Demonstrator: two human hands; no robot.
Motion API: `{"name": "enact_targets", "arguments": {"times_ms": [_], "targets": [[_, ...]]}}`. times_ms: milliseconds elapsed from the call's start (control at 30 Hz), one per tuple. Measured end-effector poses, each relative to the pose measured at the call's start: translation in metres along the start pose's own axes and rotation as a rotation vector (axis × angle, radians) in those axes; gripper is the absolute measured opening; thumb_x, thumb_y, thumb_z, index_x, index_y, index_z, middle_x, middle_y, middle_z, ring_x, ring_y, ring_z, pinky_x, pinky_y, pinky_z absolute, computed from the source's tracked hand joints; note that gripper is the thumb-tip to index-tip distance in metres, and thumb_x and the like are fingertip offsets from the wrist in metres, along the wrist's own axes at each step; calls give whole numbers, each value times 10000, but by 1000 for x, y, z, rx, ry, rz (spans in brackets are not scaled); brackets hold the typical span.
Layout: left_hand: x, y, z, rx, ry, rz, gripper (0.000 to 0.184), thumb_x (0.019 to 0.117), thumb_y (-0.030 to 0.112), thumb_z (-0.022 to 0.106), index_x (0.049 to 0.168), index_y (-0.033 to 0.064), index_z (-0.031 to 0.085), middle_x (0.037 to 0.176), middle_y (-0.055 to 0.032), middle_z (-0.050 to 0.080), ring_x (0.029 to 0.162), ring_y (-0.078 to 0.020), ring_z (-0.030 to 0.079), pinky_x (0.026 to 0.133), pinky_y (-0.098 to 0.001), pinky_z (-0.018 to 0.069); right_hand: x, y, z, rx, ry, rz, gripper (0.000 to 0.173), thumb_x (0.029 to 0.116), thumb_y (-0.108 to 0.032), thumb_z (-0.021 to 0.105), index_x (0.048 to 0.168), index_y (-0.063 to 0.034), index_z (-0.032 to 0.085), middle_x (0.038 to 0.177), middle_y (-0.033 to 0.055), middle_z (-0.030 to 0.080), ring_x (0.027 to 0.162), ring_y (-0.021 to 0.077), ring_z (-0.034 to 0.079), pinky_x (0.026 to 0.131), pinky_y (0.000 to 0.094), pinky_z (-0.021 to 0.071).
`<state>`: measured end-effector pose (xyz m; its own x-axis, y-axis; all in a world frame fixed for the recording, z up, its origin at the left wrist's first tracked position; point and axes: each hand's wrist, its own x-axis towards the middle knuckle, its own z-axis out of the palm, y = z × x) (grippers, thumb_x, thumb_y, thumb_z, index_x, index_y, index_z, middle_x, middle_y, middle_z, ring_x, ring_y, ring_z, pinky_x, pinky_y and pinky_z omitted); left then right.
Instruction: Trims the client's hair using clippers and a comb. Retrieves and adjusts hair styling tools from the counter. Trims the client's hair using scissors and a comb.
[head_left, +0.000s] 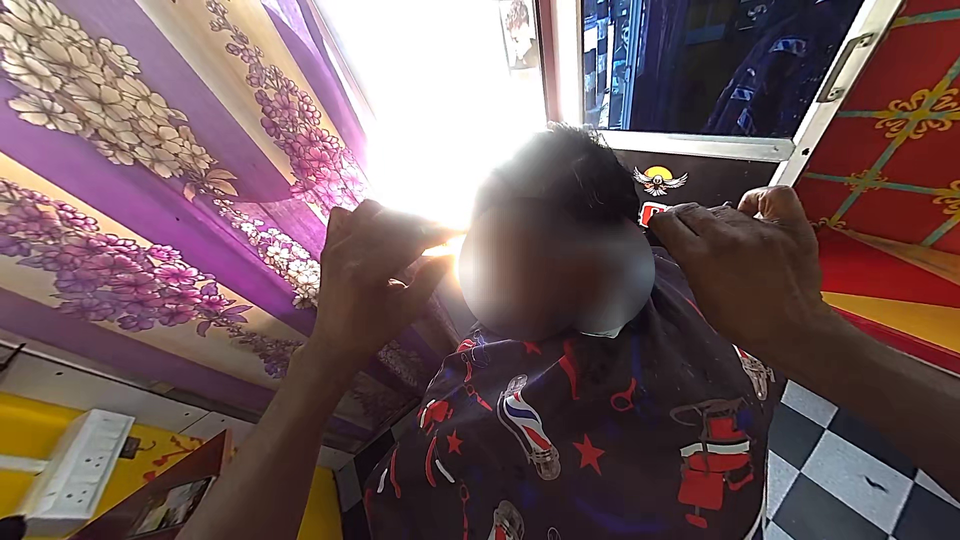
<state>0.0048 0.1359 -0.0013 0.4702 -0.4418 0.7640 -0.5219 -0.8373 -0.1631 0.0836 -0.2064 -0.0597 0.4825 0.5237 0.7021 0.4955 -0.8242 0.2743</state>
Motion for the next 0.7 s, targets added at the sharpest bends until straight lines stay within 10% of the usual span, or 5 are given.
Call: {"name": "enact_targets", "arguments": {"times_ms": [700], "targets": [[-2, 5, 4, -53, 106, -56, 224, 914, 191, 767, 1107, 79, 777, 1124, -97, 729, 1006, -201, 643, 880, -413, 454, -4, 3, 4, 87, 49, 44, 267, 909, 129, 601, 1103, -39, 675, 1002, 175, 729, 808, 347, 703, 872, 568, 442]]}}
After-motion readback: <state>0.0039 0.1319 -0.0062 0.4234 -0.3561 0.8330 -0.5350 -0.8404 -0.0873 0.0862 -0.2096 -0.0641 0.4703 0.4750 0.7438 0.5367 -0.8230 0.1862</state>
